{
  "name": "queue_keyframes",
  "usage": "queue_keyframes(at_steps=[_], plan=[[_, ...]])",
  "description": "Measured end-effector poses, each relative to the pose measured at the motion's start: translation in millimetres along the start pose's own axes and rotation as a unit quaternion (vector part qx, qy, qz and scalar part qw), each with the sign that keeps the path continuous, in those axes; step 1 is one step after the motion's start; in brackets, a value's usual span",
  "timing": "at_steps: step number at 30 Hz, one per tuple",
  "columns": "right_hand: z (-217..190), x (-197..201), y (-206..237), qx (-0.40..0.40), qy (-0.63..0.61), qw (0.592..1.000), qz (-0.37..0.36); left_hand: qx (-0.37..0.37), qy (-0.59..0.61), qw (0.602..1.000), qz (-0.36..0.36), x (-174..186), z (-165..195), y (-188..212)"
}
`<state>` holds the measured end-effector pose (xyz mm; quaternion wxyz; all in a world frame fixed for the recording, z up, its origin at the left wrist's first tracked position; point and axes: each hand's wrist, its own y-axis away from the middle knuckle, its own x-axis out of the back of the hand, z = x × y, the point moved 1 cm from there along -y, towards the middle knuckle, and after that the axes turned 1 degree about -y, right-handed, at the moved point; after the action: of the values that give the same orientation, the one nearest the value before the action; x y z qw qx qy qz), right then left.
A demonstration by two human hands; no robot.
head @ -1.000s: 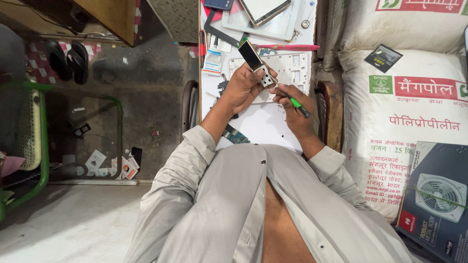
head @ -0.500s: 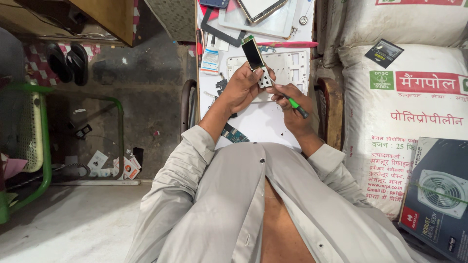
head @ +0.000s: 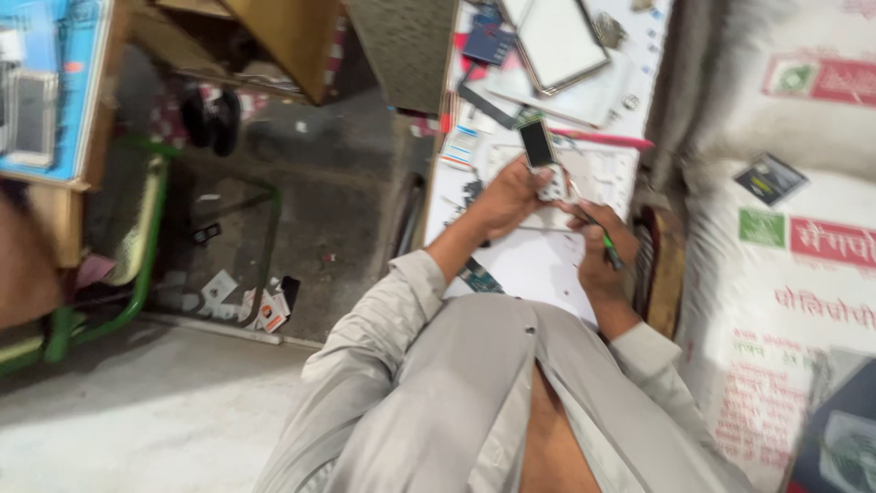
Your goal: The person sits at a small white table and repairs a disassembled button-style mobile phone, holding the phone body and screen in one hand while using a screwdriver to unscrew and work on the internal components. They repeatedly reposition the phone, manipulate small parts on the table, and continue screwdriver work on the device throughout the episode.
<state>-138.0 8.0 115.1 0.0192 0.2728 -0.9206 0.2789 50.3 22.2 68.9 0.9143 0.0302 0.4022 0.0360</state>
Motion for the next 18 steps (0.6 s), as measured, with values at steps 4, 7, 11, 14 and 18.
queue_keyframes(at_steps=[4, 7, 11, 14, 18], plan=[[-6.4, -8.2, -5.6, 0.037, 0.108, 0.993, 0.01, -0.029, -0.076, 0.996, 0.027, 0.7, 2.7, -3.7], [-13.5, -17.7, -9.3, 0.099, 0.192, 0.975, 0.047, -0.046, -0.09, 0.995, 0.002, 2.1, 7.0, -5.3], [-20.6, -28.4, -7.6, 0.046, 0.144, 0.988, 0.038, -0.082, -0.09, 0.992, -0.027, 4.9, 9.5, -2.8], [-20.9, -35.3, -7.7, 0.011, 0.118, 0.992, 0.034, -0.091, -0.127, 0.987, -0.048, 6.4, 12.2, 5.0], [-20.0, -38.1, -11.2, 0.022, 0.131, 0.99, 0.048, -0.082, -0.162, 0.982, -0.045, 2.4, 19.8, 13.0]])
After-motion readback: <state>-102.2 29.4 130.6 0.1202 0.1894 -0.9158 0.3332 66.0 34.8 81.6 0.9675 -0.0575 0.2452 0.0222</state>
